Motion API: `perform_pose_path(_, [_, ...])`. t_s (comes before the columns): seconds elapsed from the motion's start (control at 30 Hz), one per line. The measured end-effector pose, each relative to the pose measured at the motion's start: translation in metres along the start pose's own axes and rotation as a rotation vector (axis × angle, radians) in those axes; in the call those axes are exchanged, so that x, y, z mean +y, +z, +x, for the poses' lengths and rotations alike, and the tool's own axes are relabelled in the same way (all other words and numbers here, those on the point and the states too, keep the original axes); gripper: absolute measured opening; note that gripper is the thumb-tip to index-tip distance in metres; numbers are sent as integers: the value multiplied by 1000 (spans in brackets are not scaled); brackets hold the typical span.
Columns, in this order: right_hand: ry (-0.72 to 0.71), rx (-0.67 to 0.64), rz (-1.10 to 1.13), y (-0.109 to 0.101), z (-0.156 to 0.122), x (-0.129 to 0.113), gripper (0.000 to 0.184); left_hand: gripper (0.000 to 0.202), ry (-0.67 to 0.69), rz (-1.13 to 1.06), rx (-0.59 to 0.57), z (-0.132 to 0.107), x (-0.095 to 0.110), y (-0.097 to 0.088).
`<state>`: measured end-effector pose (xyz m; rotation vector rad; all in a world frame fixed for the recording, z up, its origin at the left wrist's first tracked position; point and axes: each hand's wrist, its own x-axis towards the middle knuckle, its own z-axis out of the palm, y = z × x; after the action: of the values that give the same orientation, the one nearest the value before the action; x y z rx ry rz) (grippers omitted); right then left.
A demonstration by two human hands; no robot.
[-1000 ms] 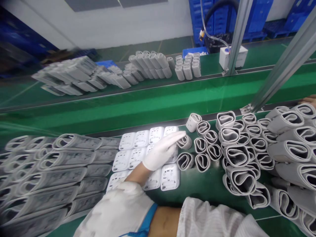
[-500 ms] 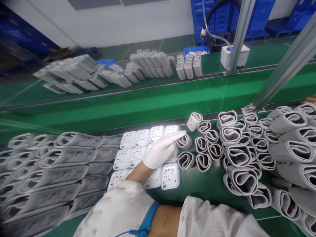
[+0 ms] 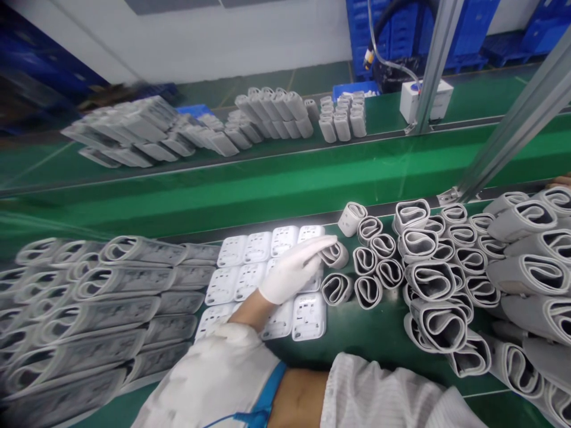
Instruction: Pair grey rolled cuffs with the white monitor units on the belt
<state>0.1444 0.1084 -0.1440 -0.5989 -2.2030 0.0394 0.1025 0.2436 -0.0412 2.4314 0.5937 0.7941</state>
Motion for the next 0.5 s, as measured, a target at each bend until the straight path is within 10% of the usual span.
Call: perform_pose_path(0.5, [370,319,413,25,30,-24,23,38,-86,-93,-58,2,-1,1])
